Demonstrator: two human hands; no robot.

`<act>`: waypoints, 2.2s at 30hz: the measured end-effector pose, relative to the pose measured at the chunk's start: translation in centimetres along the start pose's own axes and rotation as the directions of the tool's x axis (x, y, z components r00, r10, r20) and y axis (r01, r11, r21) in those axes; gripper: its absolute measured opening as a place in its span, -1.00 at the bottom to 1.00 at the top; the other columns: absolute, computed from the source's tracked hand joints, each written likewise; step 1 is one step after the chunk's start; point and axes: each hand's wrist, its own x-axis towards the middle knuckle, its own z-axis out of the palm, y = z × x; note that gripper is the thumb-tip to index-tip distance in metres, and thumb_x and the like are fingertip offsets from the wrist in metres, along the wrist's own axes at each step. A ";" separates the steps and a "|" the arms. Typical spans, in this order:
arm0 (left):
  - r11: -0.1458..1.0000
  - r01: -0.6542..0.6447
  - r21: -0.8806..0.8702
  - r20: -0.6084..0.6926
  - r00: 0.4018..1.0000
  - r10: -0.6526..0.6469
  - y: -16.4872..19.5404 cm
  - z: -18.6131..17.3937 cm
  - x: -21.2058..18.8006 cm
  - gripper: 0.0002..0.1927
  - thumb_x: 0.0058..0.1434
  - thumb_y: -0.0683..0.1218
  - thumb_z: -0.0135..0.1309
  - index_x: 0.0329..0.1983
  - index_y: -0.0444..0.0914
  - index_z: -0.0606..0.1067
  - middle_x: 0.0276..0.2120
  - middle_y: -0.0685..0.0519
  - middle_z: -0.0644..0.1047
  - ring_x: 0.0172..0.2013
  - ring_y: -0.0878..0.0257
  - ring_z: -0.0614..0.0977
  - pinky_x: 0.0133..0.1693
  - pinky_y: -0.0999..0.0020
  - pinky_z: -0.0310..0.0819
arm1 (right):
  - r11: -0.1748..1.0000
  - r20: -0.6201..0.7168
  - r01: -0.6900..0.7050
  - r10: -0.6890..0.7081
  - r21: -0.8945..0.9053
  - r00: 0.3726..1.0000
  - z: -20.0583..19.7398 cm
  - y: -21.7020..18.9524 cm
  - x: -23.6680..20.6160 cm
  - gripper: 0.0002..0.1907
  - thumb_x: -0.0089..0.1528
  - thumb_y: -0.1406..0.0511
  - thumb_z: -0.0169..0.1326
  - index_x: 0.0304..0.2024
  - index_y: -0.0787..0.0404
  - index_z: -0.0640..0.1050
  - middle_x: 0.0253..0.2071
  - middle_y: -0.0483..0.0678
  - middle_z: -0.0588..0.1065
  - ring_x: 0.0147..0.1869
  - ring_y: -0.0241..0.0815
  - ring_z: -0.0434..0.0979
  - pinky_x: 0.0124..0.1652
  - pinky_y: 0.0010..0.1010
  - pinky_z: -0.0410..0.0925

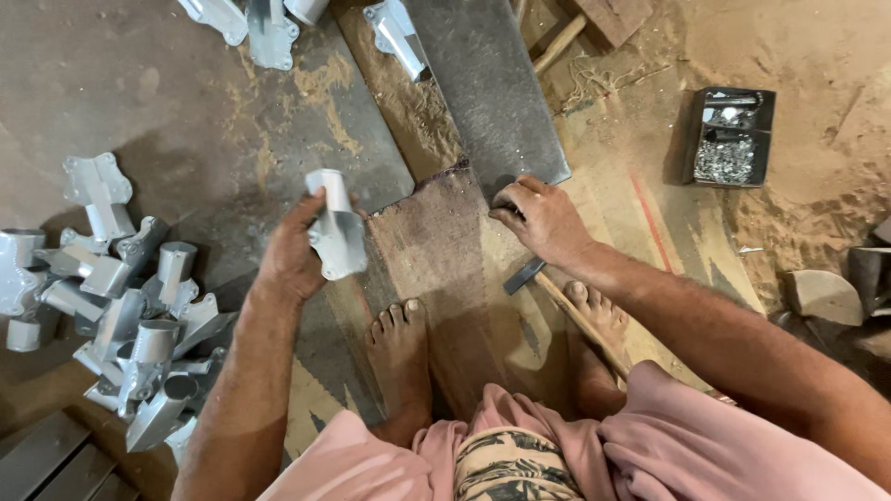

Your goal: The person sits on the workshop floor and hammers cast metal fittings one at a time on a steel plate, striking the parts with a small hammer to shape or straighten them, then places the finished fitting onto a growing pile and picks up the next one.

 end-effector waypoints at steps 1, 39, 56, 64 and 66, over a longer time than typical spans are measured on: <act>1.000 -0.015 0.010 0.052 0.999 0.014 -0.5 0.6 0.1 -0.56 0.38 0.00 -0.03 0.26 -0.26 0.36 -0.13 -0.05 0.63 -0.21 0.17 0.68 -0.18 0.22 0.64 | 1.000 -0.005 0.021 -0.022 -0.012 1.000 0.0 0.0 -0.1 -0.75 0.23 0.22 0.29 -0.17 0.22 0.55 -0.22 0.12 0.52 -0.24 0.16 0.58 -0.26 -0.10 0.44; 0.500 -0.485 0.718 0.559 0.829 0.000 -11.1 10.6 -6.0 -0.19 0.10 0.08 0.21 0.45 -0.09 0.27 0.17 -0.15 0.53 0.14 0.03 0.58 0.12 0.16 0.50 | 0.816 0.359 -0.347 0.186 0.463 0.915 -3.6 -5.9 -9.2 -0.76 0.39 0.21 -0.02 -0.05 0.25 0.51 -0.39 -0.04 0.58 -0.37 -0.25 0.60 -0.33 -0.35 0.48; 0.518 -0.333 0.788 0.372 0.928 0.031 -13.6 9.6 2.9 -0.06 0.23 0.10 0.07 0.57 -0.23 -0.07 0.44 -0.24 0.22 0.33 -0.08 0.38 0.29 0.15 0.30 | 0.725 0.447 -0.453 0.681 -0.518 0.580 -3.9 -1.3 -17.8 -0.54 0.24 -0.04 0.06 -0.08 0.18 0.49 -0.12 0.17 0.58 -0.10 0.24 0.63 -0.14 0.04 0.45; 0.437 -0.437 0.787 0.429 0.895 0.122 -14.7 9.1 4.8 -0.11 0.30 0.13 0.11 0.54 -0.35 0.04 0.45 -0.28 0.21 0.42 -0.09 0.28 0.38 0.16 0.13 | 0.707 0.295 -0.601 0.704 -0.372 0.646 -7.2 0.1 -18.0 -0.53 0.30 -0.03 0.02 -0.14 0.25 0.52 -0.38 0.25 0.56 -0.25 0.33 0.58 -0.28 0.07 0.40; 0.434 -0.460 0.774 0.441 0.885 0.151 -14.9 9.0 4.7 -0.13 0.33 0.12 0.12 0.53 -0.36 0.05 0.45 -0.29 0.22 0.43 -0.09 0.27 0.39 0.15 0.12 | 0.729 0.350 -0.632 0.682 -0.262 0.642 -7.7 0.0 -17.8 -0.59 0.30 0.01 0.02 -0.14 0.23 0.55 -0.48 0.24 0.52 -0.36 0.30 0.58 -0.32 0.02 0.39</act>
